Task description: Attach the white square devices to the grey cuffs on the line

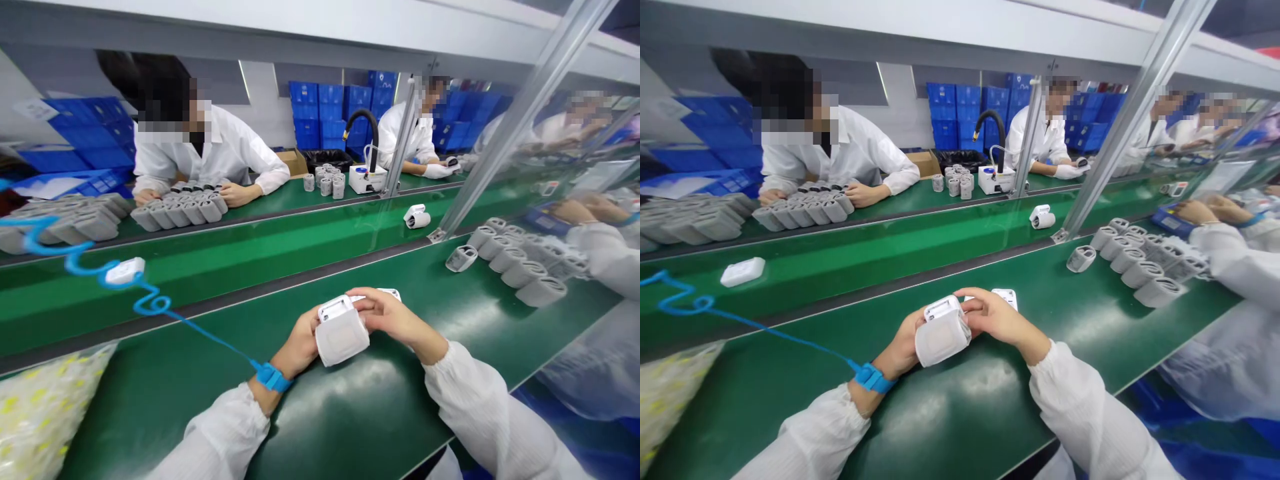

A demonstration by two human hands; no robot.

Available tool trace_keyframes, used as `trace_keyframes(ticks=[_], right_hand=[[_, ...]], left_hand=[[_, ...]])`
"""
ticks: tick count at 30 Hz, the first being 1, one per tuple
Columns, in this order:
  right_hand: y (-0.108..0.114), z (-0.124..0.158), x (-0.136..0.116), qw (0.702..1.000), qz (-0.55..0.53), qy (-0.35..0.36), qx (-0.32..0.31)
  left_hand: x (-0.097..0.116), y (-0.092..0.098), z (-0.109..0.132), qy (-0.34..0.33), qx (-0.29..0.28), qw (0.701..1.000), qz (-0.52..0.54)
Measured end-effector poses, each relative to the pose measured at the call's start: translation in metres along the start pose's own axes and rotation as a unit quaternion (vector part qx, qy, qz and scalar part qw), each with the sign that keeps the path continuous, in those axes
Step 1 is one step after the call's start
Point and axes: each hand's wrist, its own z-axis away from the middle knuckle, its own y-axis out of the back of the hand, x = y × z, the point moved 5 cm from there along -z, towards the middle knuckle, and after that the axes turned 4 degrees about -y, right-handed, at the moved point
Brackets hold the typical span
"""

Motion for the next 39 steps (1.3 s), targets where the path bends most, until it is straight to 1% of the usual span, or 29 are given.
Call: trace_keyframes(ticks=[2, 4, 6, 9, 11, 12, 14, 16, 19, 21, 24, 28, 33, 35, 37, 39], right_hand=[[0.001, 0.000, 0.006, 0.999, 0.014, -0.028, -0.031], [0.001, 0.001, 0.008, 0.995, 0.062, -0.036, -0.068], [-0.001, 0.003, 0.005, 0.989, 0.121, -0.016, -0.084], [-0.008, 0.008, -0.004, 0.977, 0.194, 0.032, -0.082], [-0.014, 0.011, -0.008, 0.962, 0.256, 0.062, -0.078], [-0.016, 0.013, -0.009, 0.951, 0.290, 0.075, -0.075], [-0.018, 0.016, -0.007, 0.930, 0.350, 0.095, -0.063], [-0.019, 0.018, -0.002, 0.915, 0.386, 0.104, -0.060], [-0.022, 0.020, 0.007, 0.893, 0.423, 0.131, -0.081], [-0.025, 0.022, 0.010, 0.874, 0.447, 0.169, -0.091], [-0.027, 0.024, 0.014, 0.852, 0.471, 0.213, -0.085], [-0.027, 0.024, 0.022, 0.847, 0.472, 0.234, -0.071], [-0.027, 0.022, 0.031, 0.854, 0.457, 0.246, -0.026], [-0.027, 0.021, 0.033, 0.857, 0.449, 0.253, -0.016], [-0.026, 0.020, 0.034, 0.860, 0.444, 0.253, -0.007], [-0.023, 0.017, 0.033, 0.868, 0.435, 0.242, -0.001]], left_hand=[[-0.001, 0.000, 0.002, 0.007, -0.007, 0.999, -0.039], [-0.004, -0.001, 0.004, 0.015, -0.019, 0.996, -0.083], [-0.006, -0.003, 0.005, 0.015, -0.033, 0.993, -0.115], [-0.003, -0.007, 0.009, -0.028, -0.050, 0.987, -0.147], [-0.001, -0.009, 0.013, -0.048, -0.057, 0.984, -0.164], [-0.002, -0.008, 0.016, -0.045, -0.054, 0.983, -0.169], [-0.005, -0.004, 0.023, -0.032, -0.038, 0.982, -0.184], [-0.005, 0.003, 0.031, -0.037, -0.027, 0.973, -0.225], [0.000, 0.007, 0.040, -0.065, -0.053, 0.950, -0.302], [0.004, 0.007, 0.043, -0.080, -0.075, 0.940, -0.324], [0.009, 0.005, 0.042, -0.096, -0.093, 0.929, -0.345], [0.008, 0.001, 0.041, -0.102, -0.098, 0.916, -0.376], [0.003, 0.001, 0.041, -0.116, -0.043, 0.905, -0.407], [0.003, 0.001, 0.040, -0.126, -0.039, 0.902, -0.411], [0.004, 0.001, 0.037, -0.126, -0.044, 0.909, -0.395], [0.005, 0.003, 0.033, -0.106, -0.053, 0.929, -0.350]])
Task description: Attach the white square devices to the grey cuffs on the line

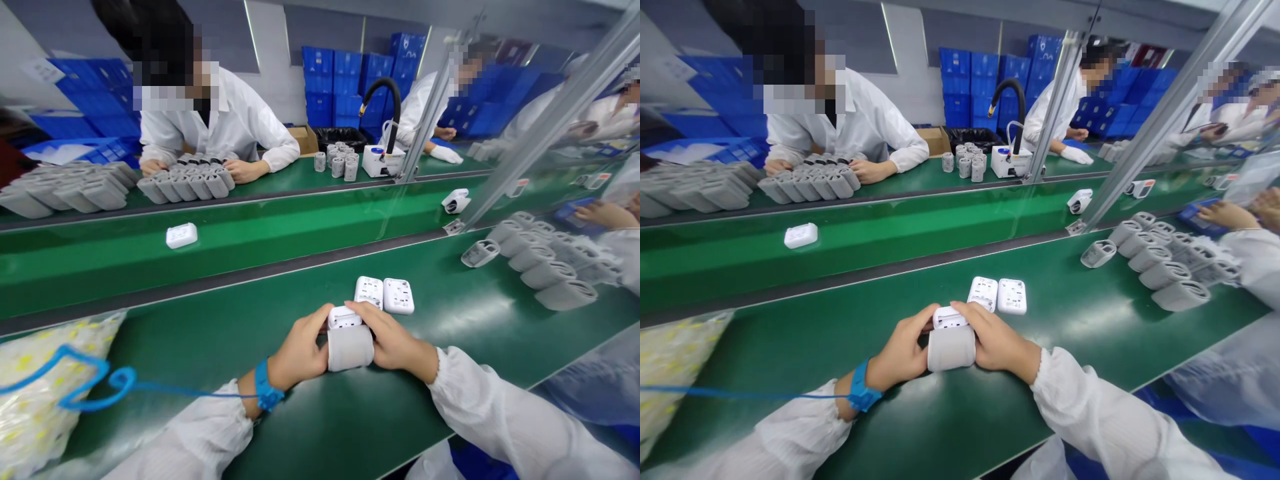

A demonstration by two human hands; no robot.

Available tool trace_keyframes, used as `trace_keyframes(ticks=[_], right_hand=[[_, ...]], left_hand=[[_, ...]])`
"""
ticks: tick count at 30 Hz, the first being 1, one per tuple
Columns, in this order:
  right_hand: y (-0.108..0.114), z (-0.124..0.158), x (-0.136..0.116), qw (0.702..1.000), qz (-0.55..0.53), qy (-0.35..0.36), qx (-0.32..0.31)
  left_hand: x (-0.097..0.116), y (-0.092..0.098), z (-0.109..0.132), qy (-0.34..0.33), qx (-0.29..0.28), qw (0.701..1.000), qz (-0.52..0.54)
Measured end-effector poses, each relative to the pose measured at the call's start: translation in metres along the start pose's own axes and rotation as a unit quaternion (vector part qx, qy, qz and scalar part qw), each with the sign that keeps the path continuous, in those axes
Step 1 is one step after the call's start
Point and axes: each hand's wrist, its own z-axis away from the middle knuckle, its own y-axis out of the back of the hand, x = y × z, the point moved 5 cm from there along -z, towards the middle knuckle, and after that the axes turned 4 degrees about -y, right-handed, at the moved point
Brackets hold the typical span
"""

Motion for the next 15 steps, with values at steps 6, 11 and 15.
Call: trace_keyframes(ticks=[6, 11, 15], right_hand=[[0.011, -0.009, 0.002, 0.995, -0.063, -0.040, -0.063], [0.013, -0.007, -0.009, 0.997, -0.014, -0.008, -0.071], [0.005, -0.005, -0.004, 0.998, 0.032, -0.024, -0.046]], left_hand=[[0.003, 0.006, -0.006, 0.046, -0.056, 0.997, 0.028], [0.008, 0.005, -0.005, 0.003, -0.059, 0.998, -0.033], [0.003, 0.004, -0.004, -0.020, -0.013, 0.995, -0.099]])
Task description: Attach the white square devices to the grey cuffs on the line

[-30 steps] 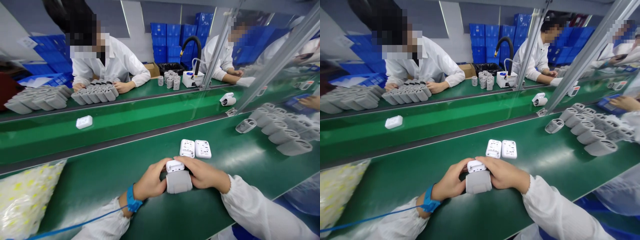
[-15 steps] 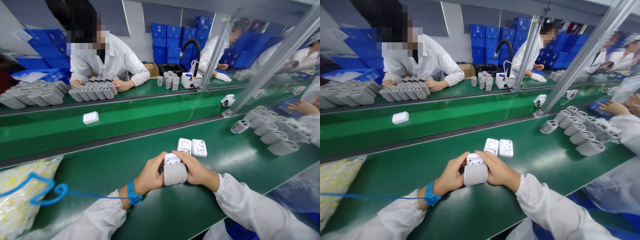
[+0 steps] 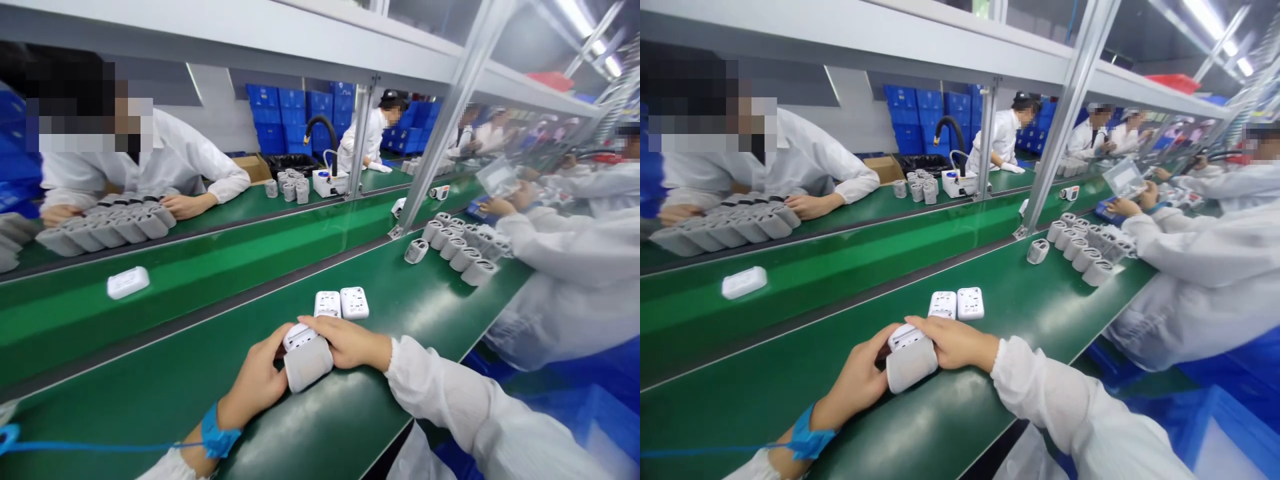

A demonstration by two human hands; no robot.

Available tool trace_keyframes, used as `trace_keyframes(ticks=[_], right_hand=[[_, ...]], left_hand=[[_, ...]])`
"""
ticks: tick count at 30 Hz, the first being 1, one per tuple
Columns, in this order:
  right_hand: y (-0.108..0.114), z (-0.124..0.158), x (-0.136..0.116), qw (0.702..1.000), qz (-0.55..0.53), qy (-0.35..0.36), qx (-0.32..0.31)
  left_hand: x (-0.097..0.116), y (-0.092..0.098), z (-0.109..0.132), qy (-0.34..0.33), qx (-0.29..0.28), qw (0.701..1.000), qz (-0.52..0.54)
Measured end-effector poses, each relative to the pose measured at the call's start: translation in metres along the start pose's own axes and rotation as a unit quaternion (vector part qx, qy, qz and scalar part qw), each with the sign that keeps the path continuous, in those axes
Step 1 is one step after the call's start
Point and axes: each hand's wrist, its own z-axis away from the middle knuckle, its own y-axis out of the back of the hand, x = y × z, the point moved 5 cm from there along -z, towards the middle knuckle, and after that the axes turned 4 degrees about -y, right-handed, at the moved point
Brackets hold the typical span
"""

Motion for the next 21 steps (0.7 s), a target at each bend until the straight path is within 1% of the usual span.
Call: trace_keyframes(ticks=[5, 8, 10, 12, 15, 17, 18, 19, 20, 21], right_hand=[[-0.010, 0.000, 0.006, 0.999, 0.003, -0.042, 0.015], [-0.012, -0.002, 0.008, 0.998, 0.000, -0.054, 0.027], [-0.011, -0.003, 0.007, 0.998, -0.002, -0.054, 0.037], [-0.008, -0.005, 0.004, 0.998, -0.006, -0.051, 0.036], [0.001, -0.004, -0.005, 0.999, -0.013, -0.044, 0.015], [0.012, 0.002, -0.009, 0.999, -0.028, -0.035, 0.004], [0.020, 0.008, -0.008, 0.999, -0.040, -0.029, 0.013], [0.031, 0.016, -0.003, 0.997, -0.052, -0.026, 0.043], [0.047, 0.027, 0.007, 0.992, -0.063, -0.035, 0.102], [0.067, 0.041, 0.023, 0.978, -0.069, -0.057, 0.189]], left_hand=[[-0.002, 0.001, -0.001, -0.021, 0.026, 0.997, -0.066], [-0.003, 0.004, -0.005, -0.037, 0.023, 0.997, -0.070], [-0.004, 0.006, -0.007, -0.045, 0.018, 0.997, -0.054], [-0.005, 0.007, -0.010, -0.038, 0.012, 0.999, -0.029], [-0.007, 0.003, -0.014, 0.002, -0.026, 0.999, 0.043], [-0.011, 0.001, -0.019, 0.030, -0.051, 0.994, 0.093], [-0.015, 0.002, -0.023, 0.041, -0.051, 0.992, 0.106], [-0.020, 0.006, -0.028, 0.050, -0.037, 0.992, 0.111], [-0.028, 0.012, -0.036, 0.056, -0.010, 0.993, 0.106], [-0.038, 0.022, -0.046, 0.058, 0.027, 0.993, 0.095]])
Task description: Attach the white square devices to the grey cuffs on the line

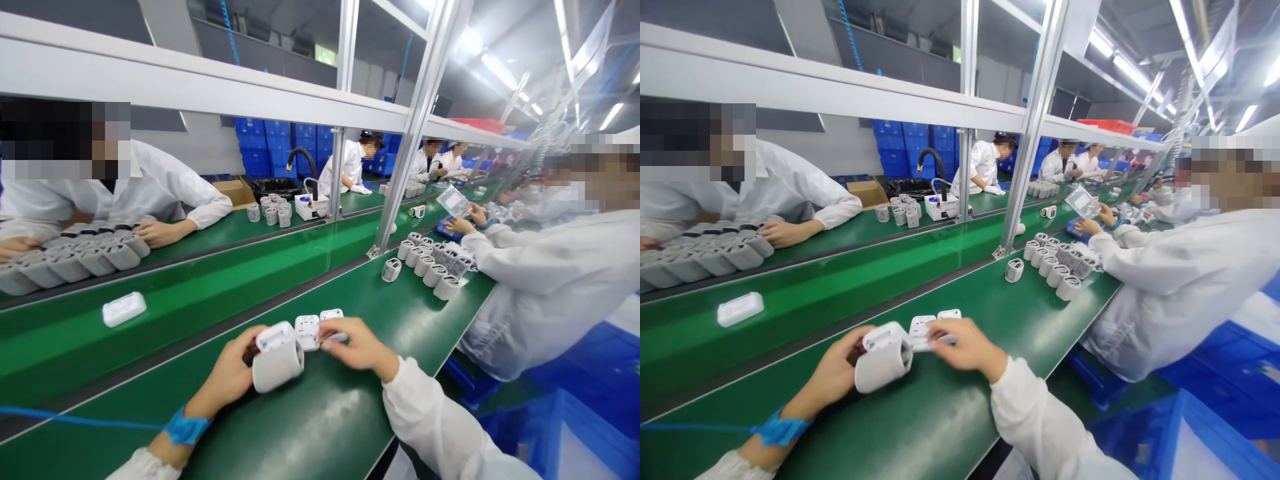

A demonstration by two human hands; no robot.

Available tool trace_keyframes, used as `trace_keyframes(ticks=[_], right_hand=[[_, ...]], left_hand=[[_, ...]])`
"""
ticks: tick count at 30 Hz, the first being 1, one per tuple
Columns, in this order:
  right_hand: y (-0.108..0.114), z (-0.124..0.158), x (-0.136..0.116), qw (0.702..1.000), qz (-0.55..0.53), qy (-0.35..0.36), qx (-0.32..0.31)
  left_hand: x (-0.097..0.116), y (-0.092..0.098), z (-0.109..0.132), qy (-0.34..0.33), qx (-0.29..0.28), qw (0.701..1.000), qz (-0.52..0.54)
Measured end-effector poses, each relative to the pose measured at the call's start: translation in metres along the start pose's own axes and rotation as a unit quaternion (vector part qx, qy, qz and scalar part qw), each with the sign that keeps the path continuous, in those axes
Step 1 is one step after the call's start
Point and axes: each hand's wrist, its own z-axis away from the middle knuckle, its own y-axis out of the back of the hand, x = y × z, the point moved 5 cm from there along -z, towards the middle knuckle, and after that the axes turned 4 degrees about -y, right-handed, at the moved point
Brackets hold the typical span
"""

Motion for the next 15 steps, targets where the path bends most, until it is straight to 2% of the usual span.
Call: trace_keyframes(ticks=[1, 2, 4, 5, 7, 9, 11, 15], right_hand=[[0.030, 0.006, 0.018, 0.993, 0.006, -0.032, 0.115], [0.063, 0.016, 0.038, 0.965, 0.018, -0.078, 0.249], [0.123, 0.039, 0.075, 0.869, 0.077, -0.160, 0.462], [0.146, 0.045, 0.090, 0.835, 0.096, -0.176, 0.512], [0.179, 0.047, 0.115, 0.806, 0.131, -0.217, 0.535], [0.195, 0.039, 0.133, 0.807, 0.149, -0.275, 0.500], [0.198, 0.025, 0.145, 0.814, 0.135, -0.313, 0.470], [0.187, -0.001, 0.148, 0.843, 0.054, -0.290, 0.450]], left_hand=[[-0.007, 0.012, -0.014, -0.002, 0.039, 0.999, -0.015], [-0.015, 0.026, -0.029, -0.003, 0.074, 0.997, -0.038], [-0.032, 0.051, -0.064, 0.010, 0.108, 0.987, -0.121], [-0.039, 0.062, -0.082, 0.020, 0.109, 0.978, -0.178], [-0.052, 0.078, -0.117, 0.033, 0.098, 0.952, -0.287], [-0.062, 0.089, -0.145, 0.030, 0.087, 0.933, -0.348], [-0.071, 0.094, -0.166, 0.023, 0.083, 0.931, -0.356], [-0.092, 0.096, -0.187, 0.022, 0.071, 0.946, -0.316]])
